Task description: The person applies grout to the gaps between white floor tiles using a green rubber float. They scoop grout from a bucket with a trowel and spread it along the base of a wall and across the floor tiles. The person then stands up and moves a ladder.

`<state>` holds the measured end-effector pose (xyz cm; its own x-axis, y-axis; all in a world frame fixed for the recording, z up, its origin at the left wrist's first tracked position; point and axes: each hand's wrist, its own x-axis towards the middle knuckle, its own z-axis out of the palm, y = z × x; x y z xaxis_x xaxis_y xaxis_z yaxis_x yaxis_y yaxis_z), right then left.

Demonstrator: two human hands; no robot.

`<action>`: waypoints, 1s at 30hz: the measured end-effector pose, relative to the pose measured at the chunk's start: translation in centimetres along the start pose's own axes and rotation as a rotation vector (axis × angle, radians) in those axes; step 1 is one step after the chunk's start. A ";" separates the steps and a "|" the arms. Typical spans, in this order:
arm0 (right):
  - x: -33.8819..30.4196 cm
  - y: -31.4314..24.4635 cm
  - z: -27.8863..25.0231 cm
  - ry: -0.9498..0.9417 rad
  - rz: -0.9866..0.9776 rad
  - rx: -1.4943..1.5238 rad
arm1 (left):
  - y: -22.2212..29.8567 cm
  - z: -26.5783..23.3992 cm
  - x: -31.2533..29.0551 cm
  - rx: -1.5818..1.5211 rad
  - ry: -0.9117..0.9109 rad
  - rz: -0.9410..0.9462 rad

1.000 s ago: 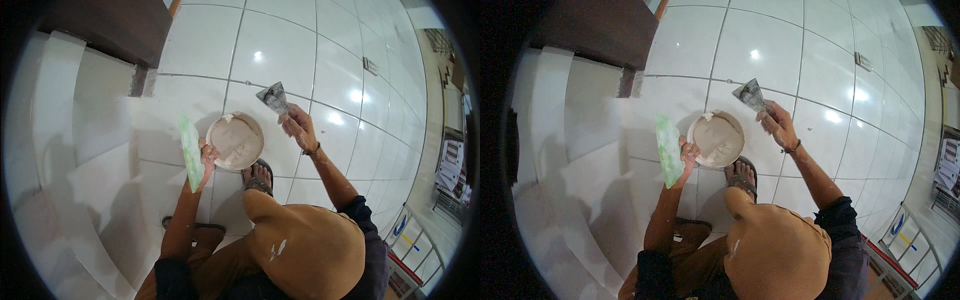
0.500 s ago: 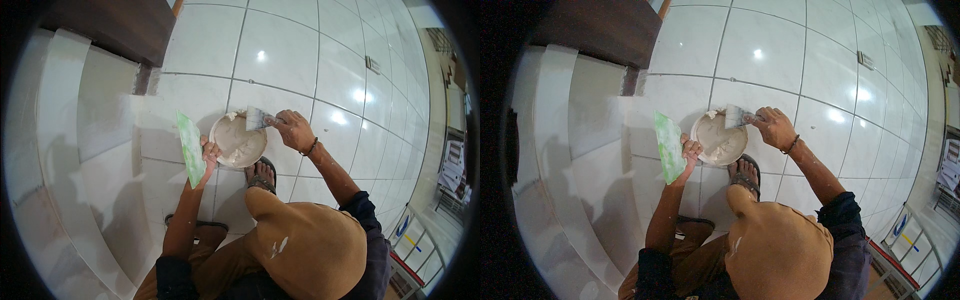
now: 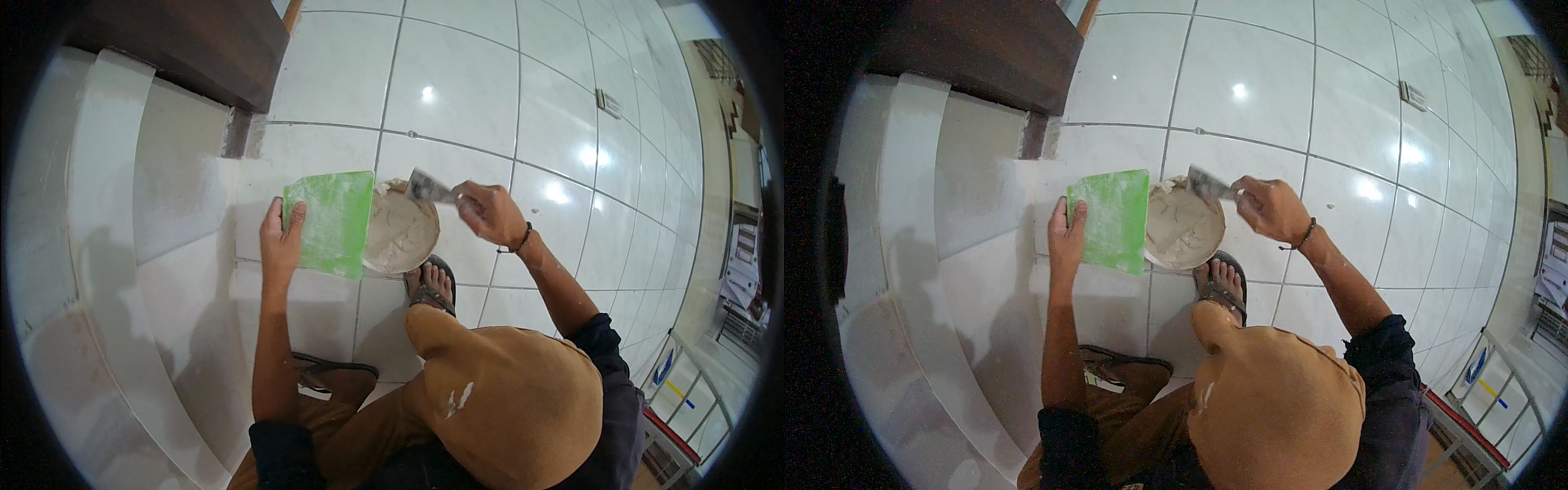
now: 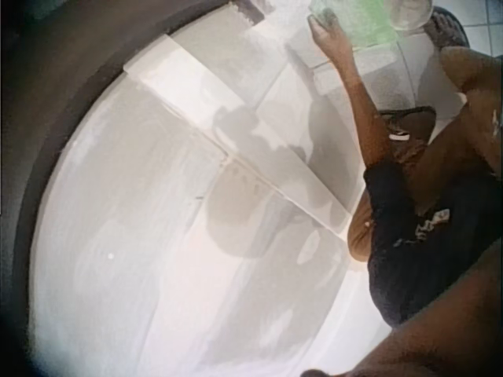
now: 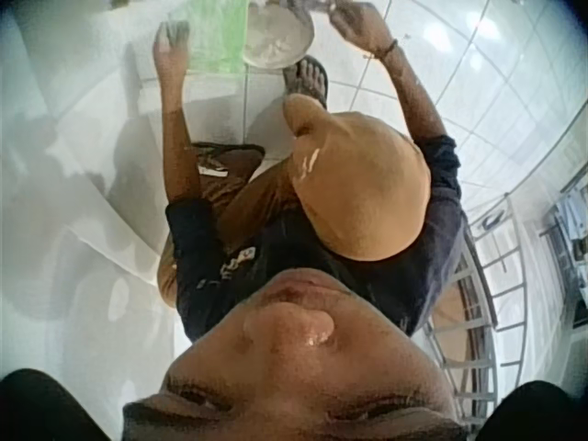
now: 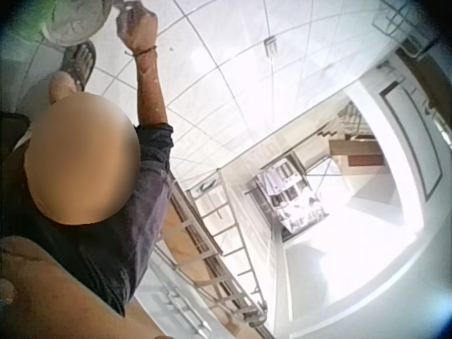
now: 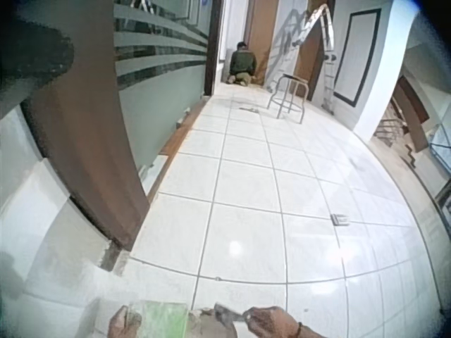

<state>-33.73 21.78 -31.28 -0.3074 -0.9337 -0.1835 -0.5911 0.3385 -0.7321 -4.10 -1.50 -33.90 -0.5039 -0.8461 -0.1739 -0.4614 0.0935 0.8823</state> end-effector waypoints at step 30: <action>-0.7 4.6 8.0 0.638 0.288 0.472 | 4.3 5.9 5.9 0.649 -0.512 0.274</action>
<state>-30.29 23.08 -39.73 -0.8445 -0.5255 -0.1036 -0.0949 0.3372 -0.9366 -13.40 -2.98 -33.70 -0.8528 -0.4240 -0.3048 -0.5219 0.6720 0.5254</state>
